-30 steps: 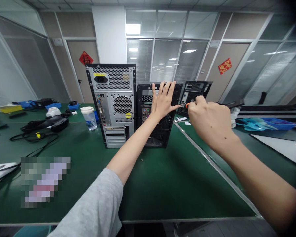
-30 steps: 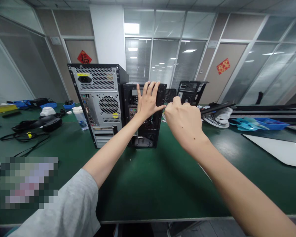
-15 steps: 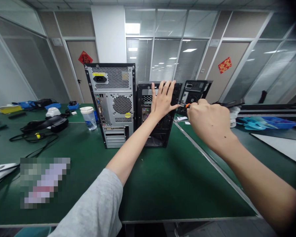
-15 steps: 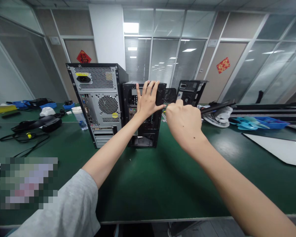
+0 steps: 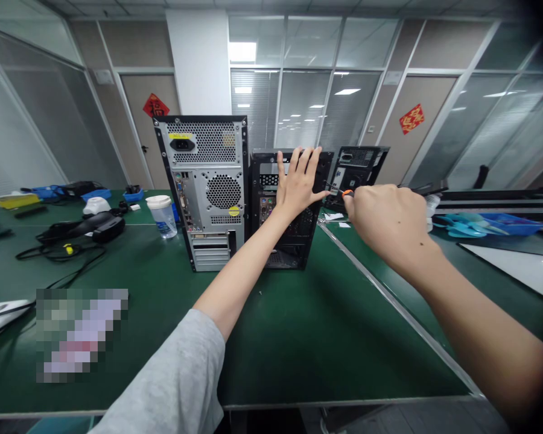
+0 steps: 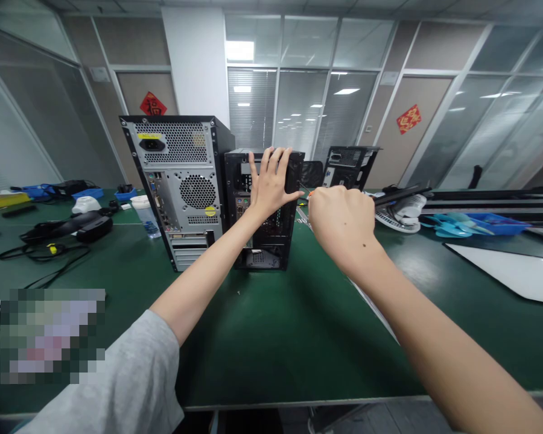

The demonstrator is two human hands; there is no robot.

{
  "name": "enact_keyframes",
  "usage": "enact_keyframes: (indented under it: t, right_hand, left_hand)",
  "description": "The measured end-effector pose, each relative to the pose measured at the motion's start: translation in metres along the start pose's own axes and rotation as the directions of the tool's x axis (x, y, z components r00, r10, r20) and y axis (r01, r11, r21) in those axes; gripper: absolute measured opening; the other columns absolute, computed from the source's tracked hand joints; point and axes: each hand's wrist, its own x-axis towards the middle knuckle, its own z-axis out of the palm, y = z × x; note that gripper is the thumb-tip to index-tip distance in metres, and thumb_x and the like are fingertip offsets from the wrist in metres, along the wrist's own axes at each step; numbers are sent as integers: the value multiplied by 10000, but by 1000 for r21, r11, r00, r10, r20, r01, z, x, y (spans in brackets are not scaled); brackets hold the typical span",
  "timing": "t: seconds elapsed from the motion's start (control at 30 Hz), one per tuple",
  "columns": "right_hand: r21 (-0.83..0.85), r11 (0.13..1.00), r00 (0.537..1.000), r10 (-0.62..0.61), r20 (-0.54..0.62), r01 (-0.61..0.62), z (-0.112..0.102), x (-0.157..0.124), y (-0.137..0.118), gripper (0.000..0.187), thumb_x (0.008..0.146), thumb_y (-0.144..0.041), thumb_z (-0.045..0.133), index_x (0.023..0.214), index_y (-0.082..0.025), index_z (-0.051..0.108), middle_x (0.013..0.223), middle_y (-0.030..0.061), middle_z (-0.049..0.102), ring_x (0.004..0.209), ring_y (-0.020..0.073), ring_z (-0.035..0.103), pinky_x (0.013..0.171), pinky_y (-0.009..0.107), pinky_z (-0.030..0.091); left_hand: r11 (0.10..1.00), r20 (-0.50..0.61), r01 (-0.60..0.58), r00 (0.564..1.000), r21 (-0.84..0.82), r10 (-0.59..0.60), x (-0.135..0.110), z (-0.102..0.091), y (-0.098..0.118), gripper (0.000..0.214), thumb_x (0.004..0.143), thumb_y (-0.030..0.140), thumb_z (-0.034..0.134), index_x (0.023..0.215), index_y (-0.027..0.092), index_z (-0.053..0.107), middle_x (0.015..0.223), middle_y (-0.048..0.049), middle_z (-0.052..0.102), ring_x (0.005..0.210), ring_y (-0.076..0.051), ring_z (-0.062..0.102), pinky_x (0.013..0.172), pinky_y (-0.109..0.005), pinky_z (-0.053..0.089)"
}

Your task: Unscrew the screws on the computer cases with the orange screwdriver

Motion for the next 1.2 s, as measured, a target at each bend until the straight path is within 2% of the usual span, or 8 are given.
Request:
enact_keyframes:
  t: [0.4,0.7,0.97,1.2]
  right_hand:
    - [92,989,992,108,65,-114,8,0,-2,406,913,-283,360,858,-62,696,772,222,671,751,304,652,608,341,435]
    - [186,968,981,146,125,-168,14,2,2,528,922,-371,285,894,-53,706,830,255,669,793,349,652,649,395,459]
    - [179,970,977,135,166,-165,17,0,-1,501,920,-323,274,938,-61,700,865,255,674,804,350,654,628,387,448]
    - [253,959,985,87,151,-124,28,3,6,438,923,-314,301,913,-77,669,815,220,670,792,310,646,673,377,438]
  left_hand:
    - [1000,-10,-2,1000,2,2,0,1,-1,885,742,546,643,1461,175,283,1485,-132,340,1415,-347,181,1173,-560,-46]
    - [996,57,-3,998,85,-2,0,-5,1,906,766,595,582,1476,146,244,1499,-139,305,1420,-362,150,1170,-578,0]
    - [999,-15,-16,1000,46,17,0,2,-2,878,768,588,583,1465,152,278,1478,-141,344,1413,-365,167,1164,-584,-29]
    - [997,20,-10,1000,76,9,1,1,-1,888,770,601,574,1472,158,258,1492,-135,317,1419,-364,142,1168,-580,-12]
